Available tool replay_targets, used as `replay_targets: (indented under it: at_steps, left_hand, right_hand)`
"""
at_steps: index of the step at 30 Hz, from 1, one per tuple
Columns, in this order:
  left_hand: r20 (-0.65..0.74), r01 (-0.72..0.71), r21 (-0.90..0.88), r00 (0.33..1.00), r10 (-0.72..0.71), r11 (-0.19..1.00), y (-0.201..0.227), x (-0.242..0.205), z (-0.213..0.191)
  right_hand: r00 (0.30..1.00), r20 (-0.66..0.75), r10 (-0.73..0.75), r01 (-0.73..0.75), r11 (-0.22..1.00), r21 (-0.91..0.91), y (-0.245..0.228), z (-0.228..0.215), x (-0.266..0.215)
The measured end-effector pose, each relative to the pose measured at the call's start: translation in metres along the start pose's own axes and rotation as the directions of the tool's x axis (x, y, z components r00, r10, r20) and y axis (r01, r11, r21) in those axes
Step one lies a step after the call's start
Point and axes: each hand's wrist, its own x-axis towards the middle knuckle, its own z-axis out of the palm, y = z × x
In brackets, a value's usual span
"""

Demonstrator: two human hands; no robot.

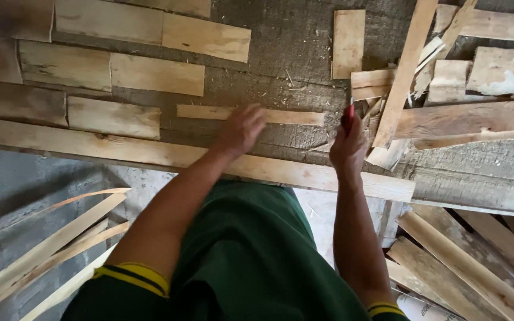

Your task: Cutting and fitting thin wooden strips together to create a cladding surface.

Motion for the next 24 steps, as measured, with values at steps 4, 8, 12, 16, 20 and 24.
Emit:
replay_targets:
  at_steps: [4, 8, 12, 16, 20, 24]
  left_hand:
    - [0.104, -0.019, -0.093, 0.994, 0.029, 0.995, 0.04, 0.039, 0.035]
    - [0.083, -0.157, 0.036, 0.985, 0.153, 0.987, 0.055, 0.061, 0.096]
    - [0.13, -0.049, -0.021, 0.99, 0.051, 0.999, 0.056, 0.066, 0.129]
    - [0.217, -0.007, 0.006, 0.976, 0.006, 1.0, 0.053, 0.066, 0.134]
    - [0.247, -0.095, 0.097, 0.967, 0.069, 0.991, 0.054, 0.07, 0.123]
    - [0.339, -0.086, 0.042, 0.938, 0.067, 0.995, 0.055, 0.075, 0.119]
  right_hand:
    - [0.997, 0.077, -0.007, 0.007, 1.0, -0.006, -0.016, -0.008, -0.031]
    - [0.99, 0.139, -0.024, 0.034, 0.997, -0.075, -0.019, 0.001, -0.056]
    - [0.987, 0.158, 0.022, 0.01, 0.981, -0.194, -0.012, 0.012, -0.069]
    - [0.978, 0.19, 0.09, -0.05, 0.978, -0.204, -0.028, 0.011, -0.062]
    - [0.986, 0.16, 0.05, -0.016, 0.978, -0.209, -0.022, 0.015, -0.066]
    - [0.982, 0.18, 0.059, -0.014, 0.971, -0.24, -0.017, 0.02, -0.063]
